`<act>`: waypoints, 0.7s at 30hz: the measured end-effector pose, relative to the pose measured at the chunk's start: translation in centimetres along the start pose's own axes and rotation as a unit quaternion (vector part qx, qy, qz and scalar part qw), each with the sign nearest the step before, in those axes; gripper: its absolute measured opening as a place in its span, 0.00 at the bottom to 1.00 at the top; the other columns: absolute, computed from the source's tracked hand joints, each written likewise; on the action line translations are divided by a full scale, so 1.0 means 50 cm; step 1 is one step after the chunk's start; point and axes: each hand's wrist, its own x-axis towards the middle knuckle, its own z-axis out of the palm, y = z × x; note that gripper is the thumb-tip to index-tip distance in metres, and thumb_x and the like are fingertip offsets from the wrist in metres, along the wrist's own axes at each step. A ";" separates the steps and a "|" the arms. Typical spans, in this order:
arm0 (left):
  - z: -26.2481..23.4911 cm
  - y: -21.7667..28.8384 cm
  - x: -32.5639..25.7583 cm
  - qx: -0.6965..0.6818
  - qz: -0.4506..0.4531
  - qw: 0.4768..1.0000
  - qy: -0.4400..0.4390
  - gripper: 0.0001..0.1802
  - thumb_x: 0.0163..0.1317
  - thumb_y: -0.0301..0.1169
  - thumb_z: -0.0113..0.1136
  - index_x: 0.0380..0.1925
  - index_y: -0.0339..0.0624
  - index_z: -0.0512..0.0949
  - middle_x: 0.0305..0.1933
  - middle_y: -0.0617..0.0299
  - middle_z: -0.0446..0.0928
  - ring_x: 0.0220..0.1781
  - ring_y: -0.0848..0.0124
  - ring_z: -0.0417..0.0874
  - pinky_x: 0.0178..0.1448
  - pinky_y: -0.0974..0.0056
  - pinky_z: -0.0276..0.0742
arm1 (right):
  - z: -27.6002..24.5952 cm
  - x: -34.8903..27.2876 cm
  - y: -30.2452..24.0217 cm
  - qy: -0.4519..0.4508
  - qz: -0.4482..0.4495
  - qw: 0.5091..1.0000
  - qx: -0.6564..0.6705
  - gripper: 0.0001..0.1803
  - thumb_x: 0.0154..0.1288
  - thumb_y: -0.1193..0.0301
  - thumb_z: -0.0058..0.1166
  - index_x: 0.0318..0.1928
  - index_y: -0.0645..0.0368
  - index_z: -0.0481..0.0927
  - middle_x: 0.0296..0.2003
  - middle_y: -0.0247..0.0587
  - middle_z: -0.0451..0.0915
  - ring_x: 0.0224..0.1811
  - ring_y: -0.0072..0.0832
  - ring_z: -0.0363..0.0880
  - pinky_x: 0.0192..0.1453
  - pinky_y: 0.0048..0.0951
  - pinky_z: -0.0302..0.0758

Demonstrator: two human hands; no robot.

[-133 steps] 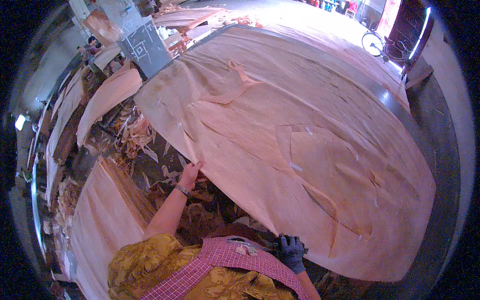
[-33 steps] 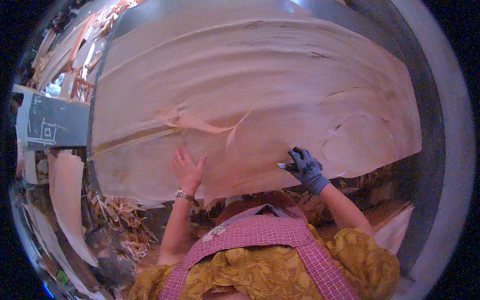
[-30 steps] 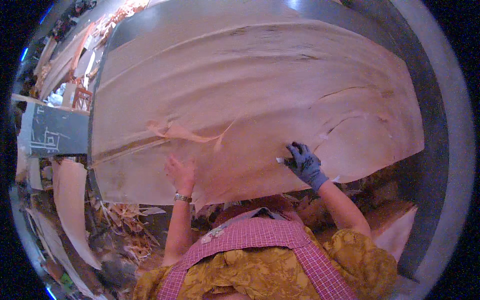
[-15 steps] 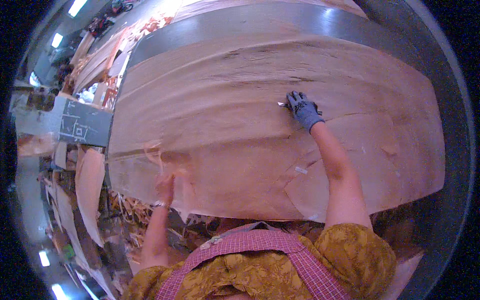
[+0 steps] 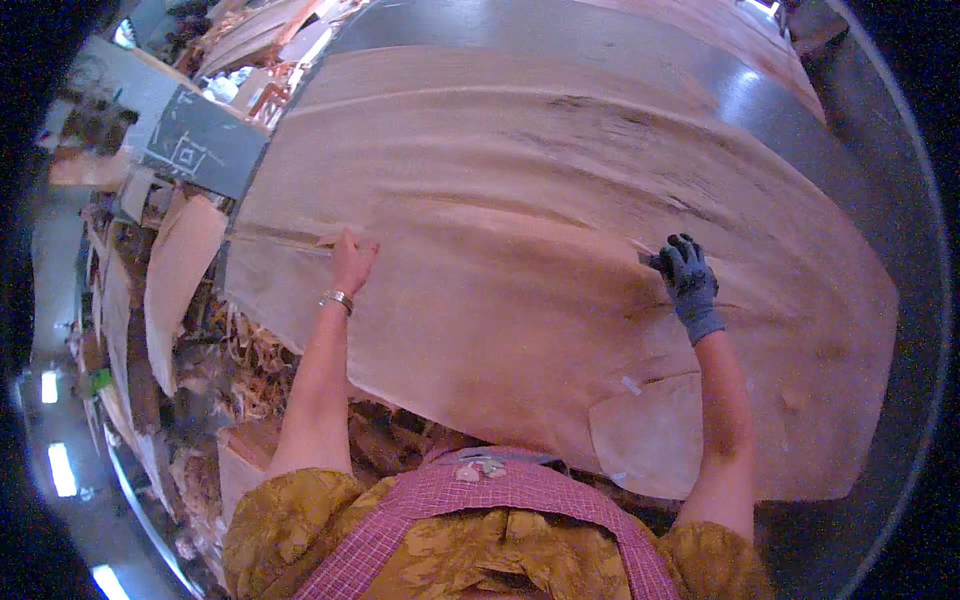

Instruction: The person cuts and removes small sections from a wood veneer sheet using a hand tool, applies several small pieces of tape to the surface, and then lifts the sheet to move it onto a stack.

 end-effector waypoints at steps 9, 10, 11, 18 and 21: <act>-0.080 -0.002 0.136 -0.423 -0.029 0.871 -0.246 0.10 0.54 0.29 0.71 0.34 0.40 0.81 0.33 0.69 0.82 0.34 0.79 0.78 0.41 0.73 0.74 | -0.184 -0.092 -0.003 -0.117 0.134 0.983 -0.048 0.18 0.56 0.63 0.65 0.46 0.53 0.79 0.49 0.41 0.78 0.53 0.41 0.75 0.48 0.40 0.79; -0.102 0.035 0.132 -0.446 -0.025 0.863 -0.237 0.08 0.55 0.28 0.70 0.34 0.41 0.81 0.33 0.69 0.82 0.34 0.79 0.79 0.41 0.72 0.74 | -0.197 -0.124 0.031 -0.118 0.156 0.980 -0.043 0.17 0.56 0.63 0.64 0.45 0.53 0.79 0.49 0.41 0.78 0.53 0.41 0.75 0.48 0.40 0.78; -0.131 0.054 0.123 -0.467 -0.028 0.856 -0.220 0.07 0.56 0.27 0.69 0.33 0.41 0.81 0.33 0.68 0.82 0.34 0.79 0.79 0.41 0.72 0.75 | -0.206 -0.138 0.051 -0.117 0.168 0.978 -0.031 0.16 0.56 0.63 0.64 0.44 0.54 0.79 0.49 0.41 0.77 0.53 0.42 0.75 0.49 0.40 0.78; -0.242 0.204 0.129 -0.505 0.004 0.841 -0.194 0.05 0.63 0.29 0.64 0.37 0.42 0.80 0.33 0.68 0.81 0.34 0.80 0.79 0.39 0.72 0.75 | -0.324 -0.145 0.191 -0.142 0.160 0.976 0.043 0.13 0.54 0.64 0.67 0.36 0.55 0.79 0.36 0.43 0.80 0.41 0.41 0.80 0.42 0.39 0.77; -0.279 0.307 0.149 -0.473 0.040 0.855 -0.210 0.06 0.65 0.33 0.63 0.36 0.44 0.80 0.32 0.71 0.79 0.31 0.82 0.76 0.36 0.73 0.72 | -0.413 -0.109 0.248 -0.133 0.160 0.973 0.100 0.14 0.53 0.65 0.69 0.35 0.57 0.79 0.33 0.44 0.80 0.37 0.40 0.81 0.39 0.37 0.77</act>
